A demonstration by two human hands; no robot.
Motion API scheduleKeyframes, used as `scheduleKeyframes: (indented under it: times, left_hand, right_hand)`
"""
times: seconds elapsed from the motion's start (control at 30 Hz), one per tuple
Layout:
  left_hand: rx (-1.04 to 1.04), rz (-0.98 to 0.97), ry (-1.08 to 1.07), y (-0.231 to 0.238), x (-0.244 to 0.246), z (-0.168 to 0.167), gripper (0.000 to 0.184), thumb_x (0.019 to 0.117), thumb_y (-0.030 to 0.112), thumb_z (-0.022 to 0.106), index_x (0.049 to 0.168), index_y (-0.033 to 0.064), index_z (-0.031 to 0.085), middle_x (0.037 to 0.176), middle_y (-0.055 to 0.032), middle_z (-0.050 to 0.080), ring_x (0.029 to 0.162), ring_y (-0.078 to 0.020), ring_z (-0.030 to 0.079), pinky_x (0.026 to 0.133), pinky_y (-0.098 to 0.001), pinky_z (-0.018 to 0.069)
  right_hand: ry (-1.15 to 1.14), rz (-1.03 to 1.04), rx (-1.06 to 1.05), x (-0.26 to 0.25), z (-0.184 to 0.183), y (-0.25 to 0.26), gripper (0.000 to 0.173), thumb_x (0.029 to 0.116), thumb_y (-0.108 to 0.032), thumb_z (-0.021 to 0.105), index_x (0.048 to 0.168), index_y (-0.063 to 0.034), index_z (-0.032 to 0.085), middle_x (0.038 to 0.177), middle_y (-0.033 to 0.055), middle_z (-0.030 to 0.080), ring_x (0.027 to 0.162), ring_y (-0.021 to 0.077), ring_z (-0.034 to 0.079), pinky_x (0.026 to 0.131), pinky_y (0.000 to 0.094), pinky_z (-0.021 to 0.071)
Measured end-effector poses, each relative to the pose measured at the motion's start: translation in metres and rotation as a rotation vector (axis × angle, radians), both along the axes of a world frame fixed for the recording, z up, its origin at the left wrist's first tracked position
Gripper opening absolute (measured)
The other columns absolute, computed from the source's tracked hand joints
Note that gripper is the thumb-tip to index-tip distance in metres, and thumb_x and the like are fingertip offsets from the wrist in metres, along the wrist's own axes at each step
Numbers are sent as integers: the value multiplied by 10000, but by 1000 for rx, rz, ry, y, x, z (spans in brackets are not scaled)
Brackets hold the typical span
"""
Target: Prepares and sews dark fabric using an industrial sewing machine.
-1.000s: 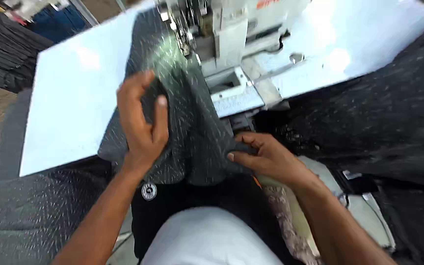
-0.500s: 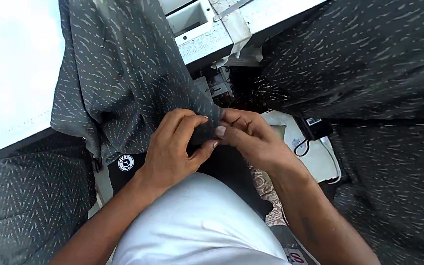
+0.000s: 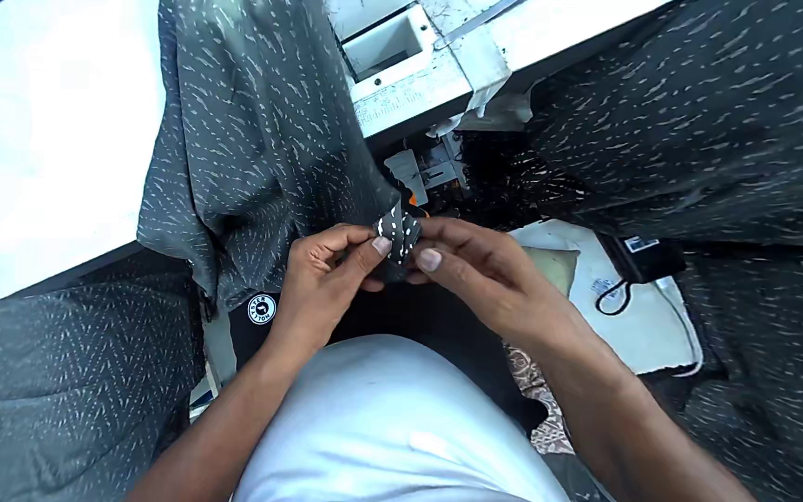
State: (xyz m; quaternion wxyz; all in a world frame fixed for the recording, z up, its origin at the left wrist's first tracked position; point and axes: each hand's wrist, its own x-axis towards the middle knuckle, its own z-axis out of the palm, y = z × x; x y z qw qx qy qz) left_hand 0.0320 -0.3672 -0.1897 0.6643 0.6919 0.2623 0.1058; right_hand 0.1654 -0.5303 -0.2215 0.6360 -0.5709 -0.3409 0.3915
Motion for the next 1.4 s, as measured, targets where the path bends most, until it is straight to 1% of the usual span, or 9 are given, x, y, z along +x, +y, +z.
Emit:
scheduleKeyframes:
  times: [0.1,0.27,0.33,0.4,0.5,0.8,0.97,1.2,1.4]
  left_hand:
    - [-381,81,-30,-3,1,-6,99,961,64,701,1033,20,753,951,-111,732,738,-138,716,587,-287,624]
    - [-413,181,-119,-7,0,-11,184,1091,192,471,1113,103,630,1090,-95,688,888,-154,716,680,-307,628]
    - [-156,233,-145,-7,-4,-6,201,1108,200,414,1156,125,595,988,-37,659,761,-86,657,637,-220,570]
    - [443,105,-220,-6,-13,0,112,1067,114,503,1111,61,592,899,13,616,683,-27,577,587,-160,512]
    - [887,-56,-259,-8,-16,-1,86,960,107,692,1006,37,711,951,-29,709,863,-90,674,764,-249,591]
    - [919,-97,-143,-19,-5,-5,188,937,114,720,1095,26,772,978,-45,699,852,-86,655,726,-217,572]
    - [1066,-111,-128,-25,-6,-4,195,942,144,721,1098,47,785,935,-49,702,825,-108,657,689,-224,553]
    - [1009,-95,-155,-25,-4,-6,213,927,131,745,1107,23,780,963,-61,716,878,-110,678,761,-227,582]
    - [1131,-84,-164,-20,-4,-8,177,945,187,736,1063,64,784,971,-52,716,883,-108,692,724,-229,594]
  right_hand:
    - [-35,-44,14,3,-8,14,255,975,-253,693,1137,-56,684,893,1,719,766,74,688,681,214,595]
    - [161,-199,77,1,-27,24,90,1011,-139,632,982,-58,655,842,31,674,741,99,654,687,255,579]
    - [164,-195,69,-3,-21,20,99,1035,-140,581,1005,-56,624,878,57,701,806,137,705,747,291,613]
    - [91,-190,56,-11,-12,12,79,1033,-115,587,1037,-39,610,856,55,706,782,137,713,739,281,622]
    - [48,-210,18,-19,-8,4,97,979,-57,653,1068,-20,644,833,45,719,744,118,704,704,240,611]
    - [-12,-247,41,-26,-11,-3,150,971,-36,665,1097,19,726,937,59,757,818,106,726,771,236,625]
    - [-48,-291,12,-32,-10,-7,153,993,-51,630,1109,-11,722,846,4,721,675,48,648,621,177,565]
    - [-165,-278,-12,-32,-7,-8,191,1003,-54,582,1121,-25,728,882,-28,723,672,18,628,599,161,548]
    - [-42,-45,61,-24,-13,-21,379,980,-129,519,1329,-89,663,1159,25,749,1013,139,727,852,315,629]
